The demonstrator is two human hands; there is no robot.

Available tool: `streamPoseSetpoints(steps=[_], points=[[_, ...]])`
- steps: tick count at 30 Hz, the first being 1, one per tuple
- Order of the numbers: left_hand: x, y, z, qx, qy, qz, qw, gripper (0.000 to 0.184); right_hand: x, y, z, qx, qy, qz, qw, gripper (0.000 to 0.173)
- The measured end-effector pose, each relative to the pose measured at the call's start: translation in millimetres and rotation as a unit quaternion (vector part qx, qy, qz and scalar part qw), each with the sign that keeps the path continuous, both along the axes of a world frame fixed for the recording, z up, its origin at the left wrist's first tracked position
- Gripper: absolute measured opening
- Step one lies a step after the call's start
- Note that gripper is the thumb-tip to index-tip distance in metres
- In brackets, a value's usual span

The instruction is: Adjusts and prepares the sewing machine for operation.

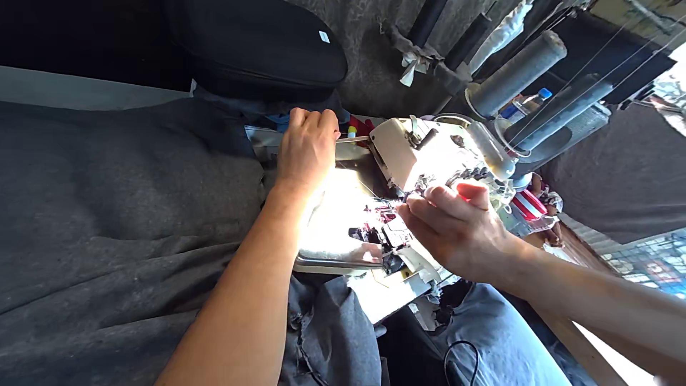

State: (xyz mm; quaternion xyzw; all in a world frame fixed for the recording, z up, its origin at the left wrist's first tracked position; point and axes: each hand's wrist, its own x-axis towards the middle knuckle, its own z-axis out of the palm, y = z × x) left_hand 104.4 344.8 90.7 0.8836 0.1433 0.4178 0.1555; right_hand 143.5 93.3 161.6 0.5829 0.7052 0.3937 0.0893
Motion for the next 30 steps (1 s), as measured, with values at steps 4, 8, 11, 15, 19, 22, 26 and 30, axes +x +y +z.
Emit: streamPoseSetpoints(steps=[4,8,11,15,19,22,26,30], points=[[-2.3,0.2,0.1,0.008,-0.005,-0.005,1.0,0.016,-0.1,5.9,-4.4,0.01,0.029,0.0,1.0,0.024],[-3.1,-0.3,-0.5,0.013,-0.007,-0.002,1.0,0.015,9.8,5.8,-10.0,-0.016,0.098,-0.001,0.995,0.024],[-2.9,1.2,0.1,0.008,0.003,-0.001,1.0,0.016,12.9,3.1,-13.5,-0.012,0.127,-0.002,0.992,0.025],[-3.5,0.5,0.7,0.004,0.004,-0.002,1.0,0.015,17.2,5.1,-21.0,-0.013,0.151,0.009,0.988,0.023],[-4.4,-0.6,1.6,0.007,0.003,0.001,1.0,0.015,16.8,-4.0,-19.9,-0.018,0.127,-0.041,0.991,0.023],[-3.6,0.2,1.0,0.006,0.002,0.001,1.0,0.015,14.9,-6.0,-20.5,0.011,0.148,-0.047,0.988,0.024],[-3.3,0.3,-0.5,0.002,-0.007,0.002,1.0,0.015,4.3,-2.6,-23.8,0.016,0.154,-0.042,0.987,0.024],[-3.1,0.3,0.5,0.006,-0.004,0.007,1.0,0.016,9.7,-9.3,-17.6,-0.012,0.14,-0.081,0.987,0.022]])
